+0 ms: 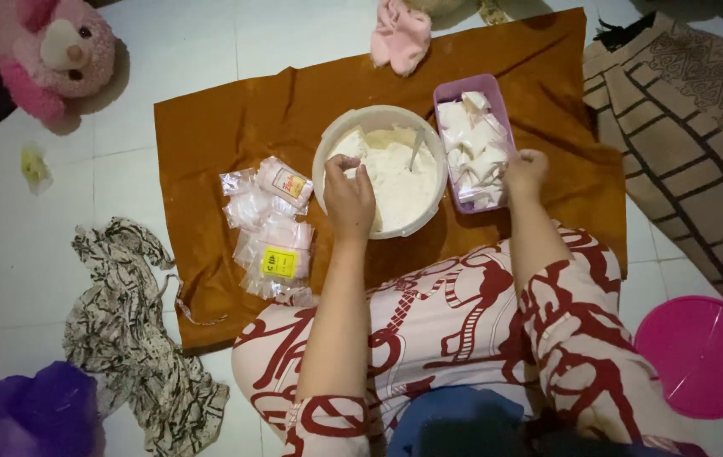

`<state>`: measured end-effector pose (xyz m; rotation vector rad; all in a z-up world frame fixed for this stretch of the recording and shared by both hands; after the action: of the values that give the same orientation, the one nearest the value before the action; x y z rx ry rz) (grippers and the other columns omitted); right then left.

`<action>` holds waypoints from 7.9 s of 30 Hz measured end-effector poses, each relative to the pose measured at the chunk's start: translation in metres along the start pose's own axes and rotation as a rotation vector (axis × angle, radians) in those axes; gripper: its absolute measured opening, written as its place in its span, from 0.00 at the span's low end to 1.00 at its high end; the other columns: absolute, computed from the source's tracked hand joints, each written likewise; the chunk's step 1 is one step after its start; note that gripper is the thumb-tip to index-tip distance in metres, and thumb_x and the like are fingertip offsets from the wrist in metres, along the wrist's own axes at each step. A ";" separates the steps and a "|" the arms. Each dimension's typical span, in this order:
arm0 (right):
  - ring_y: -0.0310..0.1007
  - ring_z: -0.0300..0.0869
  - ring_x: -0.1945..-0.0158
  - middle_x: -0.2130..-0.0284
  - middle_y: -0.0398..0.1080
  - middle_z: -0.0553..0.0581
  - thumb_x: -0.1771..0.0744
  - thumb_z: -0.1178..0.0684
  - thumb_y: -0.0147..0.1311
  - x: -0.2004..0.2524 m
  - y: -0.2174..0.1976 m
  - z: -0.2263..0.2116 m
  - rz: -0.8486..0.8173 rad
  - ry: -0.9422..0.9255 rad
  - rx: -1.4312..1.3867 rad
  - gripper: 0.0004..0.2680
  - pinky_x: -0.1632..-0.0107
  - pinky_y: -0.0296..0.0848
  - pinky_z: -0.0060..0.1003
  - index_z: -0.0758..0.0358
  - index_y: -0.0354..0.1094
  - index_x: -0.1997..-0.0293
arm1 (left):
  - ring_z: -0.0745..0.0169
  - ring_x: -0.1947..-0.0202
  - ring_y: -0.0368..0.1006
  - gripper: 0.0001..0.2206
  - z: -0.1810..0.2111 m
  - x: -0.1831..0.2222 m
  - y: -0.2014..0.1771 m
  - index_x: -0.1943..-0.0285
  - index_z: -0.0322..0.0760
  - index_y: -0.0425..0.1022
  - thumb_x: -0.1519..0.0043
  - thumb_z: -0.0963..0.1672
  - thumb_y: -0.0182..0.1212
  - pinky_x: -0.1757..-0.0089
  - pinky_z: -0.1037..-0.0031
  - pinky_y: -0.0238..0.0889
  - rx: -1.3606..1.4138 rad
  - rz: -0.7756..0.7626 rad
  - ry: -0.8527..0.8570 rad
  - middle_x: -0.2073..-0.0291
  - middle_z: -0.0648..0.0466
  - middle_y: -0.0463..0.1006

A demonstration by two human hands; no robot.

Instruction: Filling small plastic packets with white powder and solid food items using a spoon and manual placement.

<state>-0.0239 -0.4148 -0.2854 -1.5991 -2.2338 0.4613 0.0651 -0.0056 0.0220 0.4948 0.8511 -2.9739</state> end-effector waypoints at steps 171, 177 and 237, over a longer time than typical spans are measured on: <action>0.73 0.35 0.63 0.66 0.77 0.62 0.37 0.69 0.59 0.224 -0.031 -0.290 -1.122 -0.092 -0.495 0.18 0.56 0.77 0.28 0.70 0.66 0.40 | 0.67 0.53 0.73 0.06 0.001 0.002 0.032 0.52 0.34 0.74 0.36 0.37 0.62 0.50 0.72 0.71 0.649 -0.069 -0.343 0.58 0.52 0.78; 0.71 0.34 0.62 0.65 0.74 0.56 0.35 0.66 0.59 0.224 -0.037 -0.301 -1.051 -0.149 -0.543 0.14 0.58 0.74 0.27 0.70 0.67 0.44 | 0.65 0.49 0.72 0.07 0.007 0.000 0.027 0.50 0.35 0.74 0.35 0.37 0.59 0.47 0.68 0.68 0.634 -0.061 -0.303 0.53 0.51 0.77; 0.75 0.51 0.64 0.64 0.67 0.61 0.33 0.69 0.51 0.254 -0.055 -0.338 -0.648 -0.893 -0.211 0.07 0.59 0.74 0.41 0.65 0.76 0.62 | 0.34 0.32 0.59 0.05 0.050 0.002 0.022 0.62 0.38 0.64 0.33 0.42 0.50 0.38 0.45 0.54 0.246 -0.150 0.139 0.38 0.40 0.64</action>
<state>0.0113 -0.1717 0.0629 -0.6618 -3.3501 0.8754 0.0503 -0.0501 0.0500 0.6796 0.5519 -3.2344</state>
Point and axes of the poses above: each hand's wrist, its own x-axis away from the middle knuckle, its own y-axis out of the palm, z = x × y, the point moved 7 cm from there along -x, towards the middle knuckle
